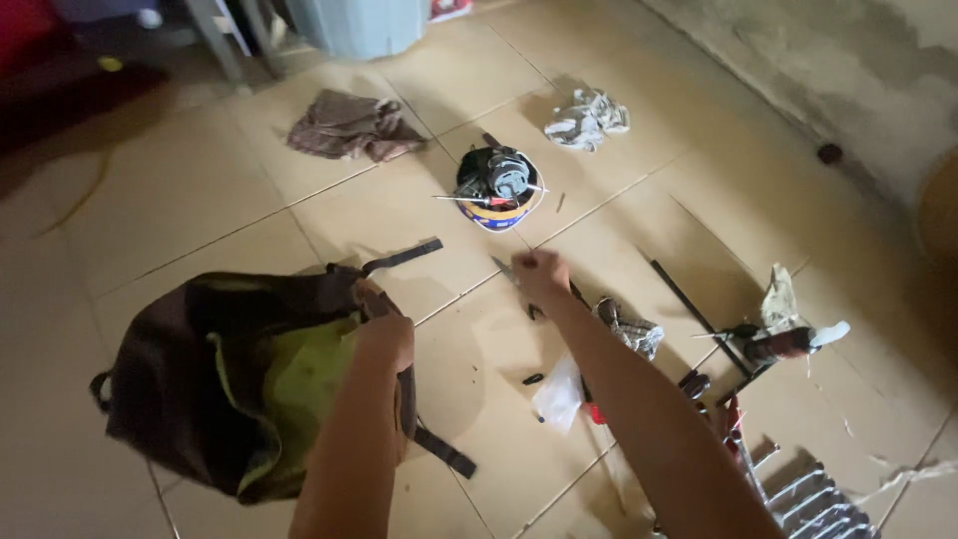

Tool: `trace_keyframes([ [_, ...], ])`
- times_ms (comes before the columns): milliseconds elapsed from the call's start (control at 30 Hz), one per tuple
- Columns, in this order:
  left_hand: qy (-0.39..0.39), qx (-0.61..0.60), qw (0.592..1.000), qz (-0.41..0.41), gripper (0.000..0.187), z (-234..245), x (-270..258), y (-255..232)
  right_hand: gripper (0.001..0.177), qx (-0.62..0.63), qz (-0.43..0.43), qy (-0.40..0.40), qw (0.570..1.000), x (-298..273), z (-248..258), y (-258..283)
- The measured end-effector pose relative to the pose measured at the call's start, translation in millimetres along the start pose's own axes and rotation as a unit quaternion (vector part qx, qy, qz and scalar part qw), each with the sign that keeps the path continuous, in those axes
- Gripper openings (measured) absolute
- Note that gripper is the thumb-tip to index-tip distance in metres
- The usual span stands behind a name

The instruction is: Organize various mechanical and electrical tools and equipment on the floor and pack them into a backpack.

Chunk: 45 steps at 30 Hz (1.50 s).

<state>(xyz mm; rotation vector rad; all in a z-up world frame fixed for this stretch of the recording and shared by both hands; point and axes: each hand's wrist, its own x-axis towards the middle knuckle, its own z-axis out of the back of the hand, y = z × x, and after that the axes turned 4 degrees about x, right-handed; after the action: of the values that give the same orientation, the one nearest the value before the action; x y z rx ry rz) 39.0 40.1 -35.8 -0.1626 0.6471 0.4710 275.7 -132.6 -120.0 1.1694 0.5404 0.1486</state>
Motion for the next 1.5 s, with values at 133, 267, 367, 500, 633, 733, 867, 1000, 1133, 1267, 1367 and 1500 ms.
trace_keyframes([
  [133, 0.013, 0.026, 0.999, -0.032, 0.017, -7.7, 28.9, 1.9, 0.025, -0.137, 0.163, -0.100, 0.972, 36.9, -9.7, 73.9],
  [267, -0.039, 0.013, 0.998, -0.054, 0.019, -16.0, 48.3, 7.5, 0.026, -0.107, 0.130, -0.183, 0.969, 52.9, -16.9, 111.9],
  [367, 0.027, 0.025, 0.998, -0.052, 0.025, -5.2, 44.2, 7.6, 0.023, -0.164, 0.172, -0.219, 0.946, 72.0, -9.3, 32.5],
  [500, 0.015, 0.010, 0.999, -0.050, 0.032, 9.5, 40.1, 6.5, 0.025, -0.137, 0.102, -0.200, 0.965, -30.1, 9.1, -23.3],
  [633, 0.074, 0.054, 0.995, -0.024, 0.027, -24.8, 68.5, 0.2, 0.023, -0.040, 0.090, -0.184, 0.978, -118.8, 69.7, -75.7],
  [733, 0.043, 0.101, 0.993, -0.050, 0.026, -43.8, 70.3, 2.2, 0.023, -0.025, 0.083, -0.222, 0.971, -157.4, 128.6, -100.9],
  [867, 0.048, 0.132, 0.989, -0.041, 0.029, -20.5, 47.7, -18.1, 0.033, -0.093, 0.023, -0.266, 0.959, -220.5, 223.0, -107.1],
  [1000, 0.022, 0.142, 0.989, -0.046, 0.030, -1.4, 41.9, -34.8, 0.038, -0.199, 0.004, -0.266, 0.943, -272.3, 282.9, -147.0],
  [1133, -0.021, 0.150, 0.986, -0.062, 0.032, 6.2, 40.9, -49.6, 0.050, -0.303, -0.008, -0.228, 0.925, -321.4, 308.8, -208.5],
  [1267, -0.088, 0.146, 0.981, -0.088, 0.033, 5.1, 71.2, -56.0, 0.056, -0.383, 0.006, -0.138, 0.914, -359.0, 303.6, -209.9],
  [1367, -0.141, 0.141, 0.974, -0.107, 0.033, 1.0, 81.1, -64.4, 0.061, -0.361, -0.041, -0.153, 0.919, -363.2, 299.1, -208.6],
  [1500, -0.187, 0.121, 0.967, -0.125, 0.032, -4.0, 87.7, -68.0, 0.059, -0.426, 0.052, -0.126, 0.895, -348.6, 292.4, -208.1],
])
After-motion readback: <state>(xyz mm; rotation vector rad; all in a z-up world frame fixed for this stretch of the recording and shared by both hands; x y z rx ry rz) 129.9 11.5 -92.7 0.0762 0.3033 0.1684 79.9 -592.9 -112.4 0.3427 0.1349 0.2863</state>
